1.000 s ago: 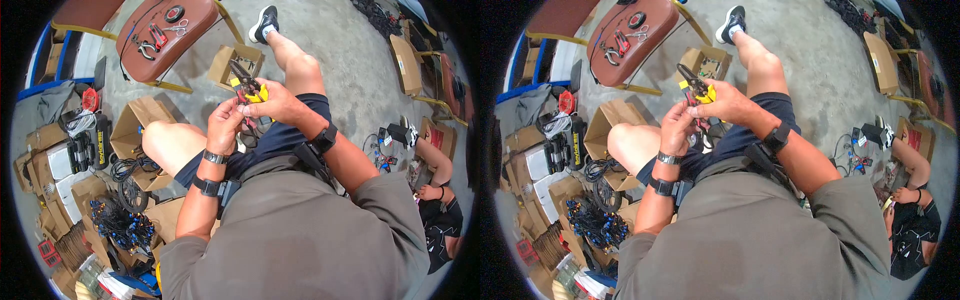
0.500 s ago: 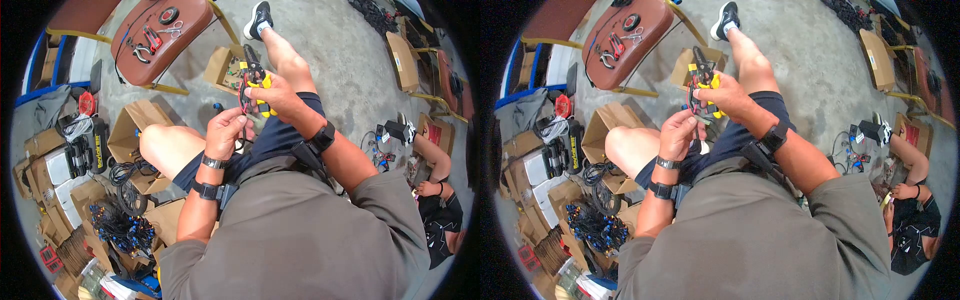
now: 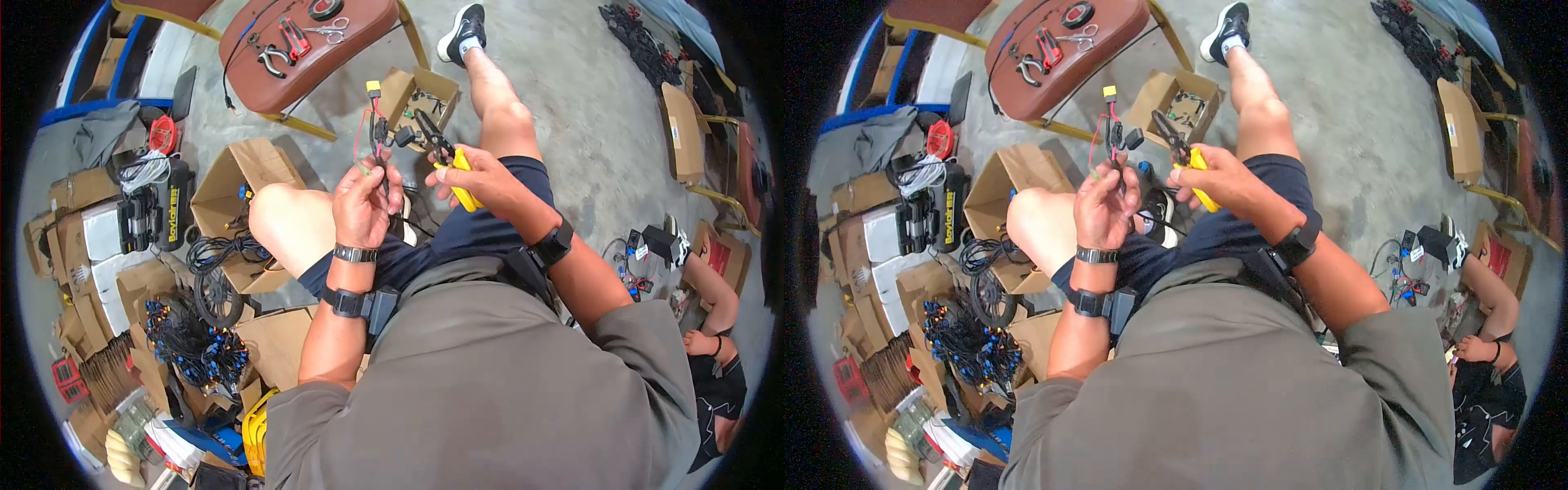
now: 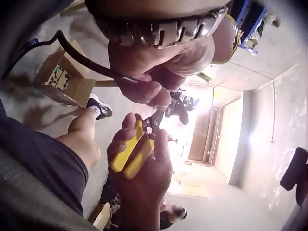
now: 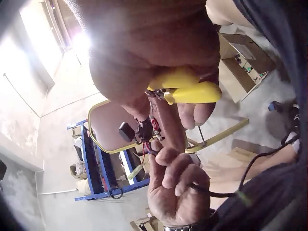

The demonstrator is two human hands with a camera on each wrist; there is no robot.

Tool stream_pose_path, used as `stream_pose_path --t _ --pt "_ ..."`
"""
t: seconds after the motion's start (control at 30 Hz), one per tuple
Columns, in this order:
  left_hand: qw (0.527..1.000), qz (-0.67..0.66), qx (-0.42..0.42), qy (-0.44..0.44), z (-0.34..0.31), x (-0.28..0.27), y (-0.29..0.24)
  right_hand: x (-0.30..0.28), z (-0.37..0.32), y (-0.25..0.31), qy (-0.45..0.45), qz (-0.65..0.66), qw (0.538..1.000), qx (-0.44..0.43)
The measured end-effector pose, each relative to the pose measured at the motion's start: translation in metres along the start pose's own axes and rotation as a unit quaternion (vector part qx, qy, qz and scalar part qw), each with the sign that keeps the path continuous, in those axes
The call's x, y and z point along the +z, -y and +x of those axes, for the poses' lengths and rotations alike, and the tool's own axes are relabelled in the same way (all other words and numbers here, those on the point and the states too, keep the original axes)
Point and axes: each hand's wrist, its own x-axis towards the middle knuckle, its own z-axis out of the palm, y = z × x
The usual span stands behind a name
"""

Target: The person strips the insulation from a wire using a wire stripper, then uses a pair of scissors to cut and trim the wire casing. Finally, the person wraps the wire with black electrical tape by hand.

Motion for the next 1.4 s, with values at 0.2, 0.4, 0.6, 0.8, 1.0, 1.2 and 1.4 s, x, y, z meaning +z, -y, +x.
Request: stream_pose_path --t 0.2,0.4,0.6,0.8,1.0,1.2,1.4 --pt "1.0 0.007 0.002 -0.016 0.002 -0.002 -0.005 0.006 -0.007 -0.006 0.061 -0.047 0.997 0.018" --pt "0.999 0.018 -0.001 -0.03 0.001 0.001 -0.007 0.006 -0.008 -0.013 0.055 -0.035 0.998 0.015" --pt "1.0 0.008 -0.001 -0.016 0.003 -0.003 -0.009 0.005 -0.008 -0.01 0.055 -0.046 0.997 0.031" --pt "0.999 0.013 0.016 -0.026 0.006 0.0 -0.008 0.004 -0.007 -0.009 0.05 -0.047 0.997 0.04" --pt "0.993 0.077 0.045 -0.077 0.006 0.007 -0.003 0.002 -0.007 -0.011 0.047 -0.016 0.999 0.022" --pt "0.991 0.092 0.077 -0.063 0.009 0.007 -0.007 0.009 -0.008 0.006 0.033 0.0 0.998 0.052" --pt "0.986 0.143 0.066 -0.054 0.013 0.001 -0.021 -0.006 0.011 0.016 0.025 -0.101 0.993 0.056"
